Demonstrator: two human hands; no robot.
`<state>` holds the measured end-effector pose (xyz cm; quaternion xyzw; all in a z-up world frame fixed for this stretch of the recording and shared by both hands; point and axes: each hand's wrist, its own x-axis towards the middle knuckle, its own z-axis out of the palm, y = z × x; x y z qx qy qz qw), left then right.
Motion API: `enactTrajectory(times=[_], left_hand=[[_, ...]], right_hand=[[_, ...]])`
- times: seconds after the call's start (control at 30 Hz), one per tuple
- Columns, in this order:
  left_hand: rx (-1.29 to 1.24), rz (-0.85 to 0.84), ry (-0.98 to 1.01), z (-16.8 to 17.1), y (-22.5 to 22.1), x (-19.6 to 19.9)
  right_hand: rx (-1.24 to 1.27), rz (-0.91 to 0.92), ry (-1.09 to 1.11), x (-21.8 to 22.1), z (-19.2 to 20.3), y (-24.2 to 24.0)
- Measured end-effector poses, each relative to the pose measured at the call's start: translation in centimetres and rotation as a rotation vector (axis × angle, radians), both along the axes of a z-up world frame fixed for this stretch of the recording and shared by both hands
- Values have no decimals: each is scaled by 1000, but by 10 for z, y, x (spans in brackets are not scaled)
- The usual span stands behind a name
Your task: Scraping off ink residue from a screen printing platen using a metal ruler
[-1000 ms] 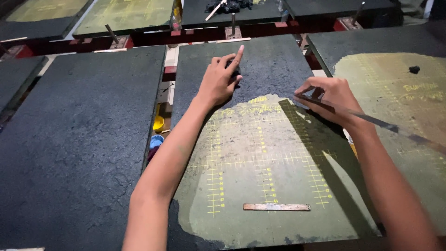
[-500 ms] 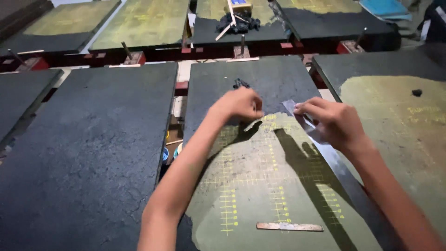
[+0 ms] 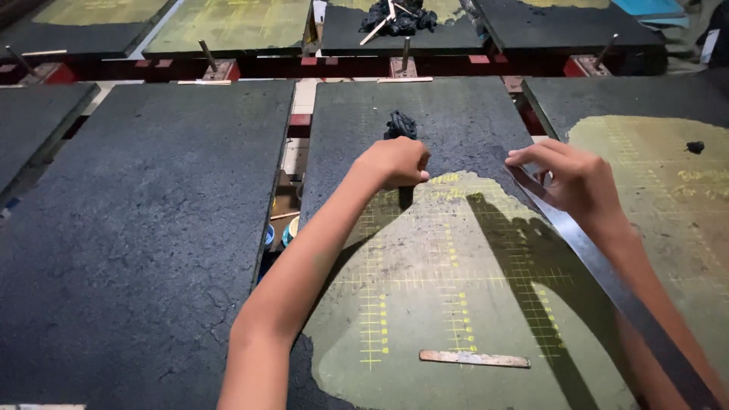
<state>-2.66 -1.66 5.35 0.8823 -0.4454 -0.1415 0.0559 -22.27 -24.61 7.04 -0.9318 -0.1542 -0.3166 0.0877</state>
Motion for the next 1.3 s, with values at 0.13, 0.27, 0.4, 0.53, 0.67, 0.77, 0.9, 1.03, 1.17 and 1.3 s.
enactTrajectory(times=[0.13, 0.27, 0.4, 0.53, 0.67, 0.77, 0.9, 1.03, 1.17, 1.3], left_hand=[[-20, -3, 89, 1, 4, 8], [-252, 57, 52, -6, 11, 24], [-266, 3, 75, 5, 11, 19], [-245, -35, 102, 23, 21, 1], [-159, -45, 12, 21, 18, 4], [-141, -41, 4, 23, 16, -1], [-106, -46, -12, 22, 13, -6], [-89, -69, -12, 21, 13, -10], [-81, -69, -4, 19, 14, -10], [-140, -56, 11, 10, 11, 2]], right_hand=[[59, 31, 7, 0, 2, 2], [36, 67, -22, 1, 2, -1], [60, 64, -13, 0, 4, -1], [19, 71, -38, 4, -2, -10], [51, 73, -12, 2, 1, -7], [57, 83, -4, 2, 2, -6], [66, 97, 9, 4, 0, -9], [80, 79, 25, 3, 0, -9], [102, 127, 18, 2, -1, -9], [114, 113, 43, 7, -2, -14]])
